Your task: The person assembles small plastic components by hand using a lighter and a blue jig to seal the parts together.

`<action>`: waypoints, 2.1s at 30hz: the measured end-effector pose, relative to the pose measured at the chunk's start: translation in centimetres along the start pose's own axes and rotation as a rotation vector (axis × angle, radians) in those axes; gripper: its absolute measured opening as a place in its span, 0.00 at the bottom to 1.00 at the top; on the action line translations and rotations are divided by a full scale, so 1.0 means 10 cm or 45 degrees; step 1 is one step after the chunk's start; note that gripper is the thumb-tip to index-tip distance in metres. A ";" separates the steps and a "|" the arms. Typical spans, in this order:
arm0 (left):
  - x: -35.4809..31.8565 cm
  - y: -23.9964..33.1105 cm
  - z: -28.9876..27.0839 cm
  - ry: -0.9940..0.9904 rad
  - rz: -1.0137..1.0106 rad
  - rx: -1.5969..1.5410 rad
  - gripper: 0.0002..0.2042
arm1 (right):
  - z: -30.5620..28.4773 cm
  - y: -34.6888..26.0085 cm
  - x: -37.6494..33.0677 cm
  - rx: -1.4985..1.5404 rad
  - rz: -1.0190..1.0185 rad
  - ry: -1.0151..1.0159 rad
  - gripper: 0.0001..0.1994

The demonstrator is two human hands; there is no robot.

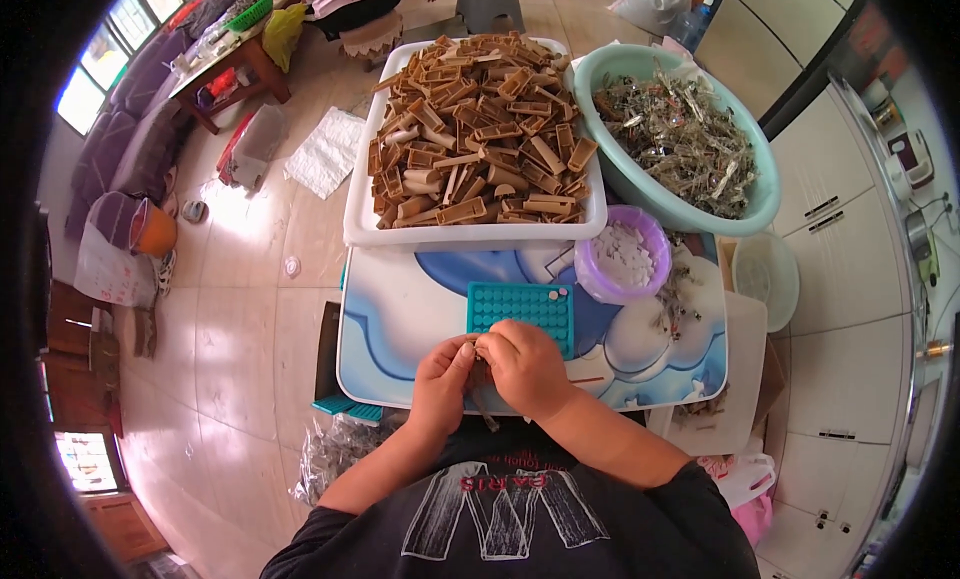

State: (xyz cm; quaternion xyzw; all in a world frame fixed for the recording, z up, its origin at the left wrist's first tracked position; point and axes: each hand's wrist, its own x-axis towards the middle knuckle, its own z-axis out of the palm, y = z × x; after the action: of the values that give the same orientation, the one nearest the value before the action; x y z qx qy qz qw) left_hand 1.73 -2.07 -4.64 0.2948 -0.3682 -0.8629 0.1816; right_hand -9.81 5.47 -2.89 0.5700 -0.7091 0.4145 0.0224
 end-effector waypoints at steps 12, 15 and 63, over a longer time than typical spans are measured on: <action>-0.01 -0.01 -0.04 -0.029 -0.057 -0.062 0.10 | -0.11 -0.04 -0.09 0.206 0.003 0.028 0.09; -0.03 -0.01 -0.05 -0.048 -0.064 -0.056 0.10 | -0.26 -0.02 0.06 0.143 -0.052 0.062 0.11; -0.05 0.03 -0.04 -0.026 -0.018 -0.025 0.10 | -0.38 0.33 1.39 -0.298 -0.179 -0.165 0.05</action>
State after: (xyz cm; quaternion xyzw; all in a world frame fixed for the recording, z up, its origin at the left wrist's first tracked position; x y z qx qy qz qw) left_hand 2.42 -2.23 -4.49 0.2868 -0.3595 -0.8707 0.1744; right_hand -19.12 -3.10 4.74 0.6373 -0.7108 0.2889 0.0719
